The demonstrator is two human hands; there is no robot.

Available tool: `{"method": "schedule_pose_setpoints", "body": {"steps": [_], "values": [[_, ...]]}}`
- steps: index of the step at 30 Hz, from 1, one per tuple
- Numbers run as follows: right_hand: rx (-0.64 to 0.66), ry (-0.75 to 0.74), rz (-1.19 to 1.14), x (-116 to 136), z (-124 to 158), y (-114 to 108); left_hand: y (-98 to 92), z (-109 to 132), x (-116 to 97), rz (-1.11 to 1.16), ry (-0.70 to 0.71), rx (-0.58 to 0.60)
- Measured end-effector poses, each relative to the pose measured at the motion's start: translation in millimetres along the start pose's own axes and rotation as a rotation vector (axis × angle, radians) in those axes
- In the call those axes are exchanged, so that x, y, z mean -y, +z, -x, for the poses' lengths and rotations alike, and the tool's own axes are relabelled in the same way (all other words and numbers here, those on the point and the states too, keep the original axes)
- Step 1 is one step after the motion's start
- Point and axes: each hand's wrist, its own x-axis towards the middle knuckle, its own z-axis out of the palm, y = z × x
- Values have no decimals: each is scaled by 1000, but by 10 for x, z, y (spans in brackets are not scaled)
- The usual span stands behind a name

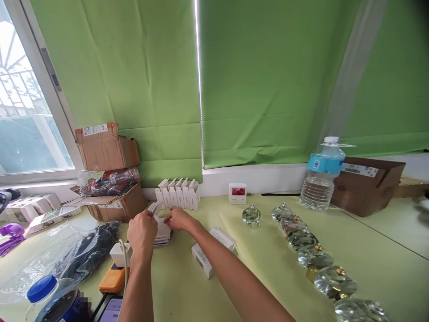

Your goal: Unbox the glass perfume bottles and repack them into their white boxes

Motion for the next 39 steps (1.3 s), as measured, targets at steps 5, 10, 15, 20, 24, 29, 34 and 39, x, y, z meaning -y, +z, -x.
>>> {"method": "schedule_pose_setpoints", "body": {"steps": [5,10,15,20,24,29,34,39], "values": [[-155,125,57,14,241,-360,54,-22,3,-3,45,11],[-107,373,185,-130,734,-804,96,-36,-46,15,127,5],[168,598,210,-304,1032,-884,48,-15,-208,76,207,-20],[266,573,91,-446,1041,-824,-46,4,-402,231,251,35],[118,402,7,-504,1057,-944,-5,37,-539,385,277,133],[-201,270,73,-519,1092,-1099,319,221,-729,551,387,352],[-237,288,86,-579,1100,-1017,670,479,-905,654,450,517],[-286,323,117,-634,1018,-860,827,582,-967,753,468,577]]}}
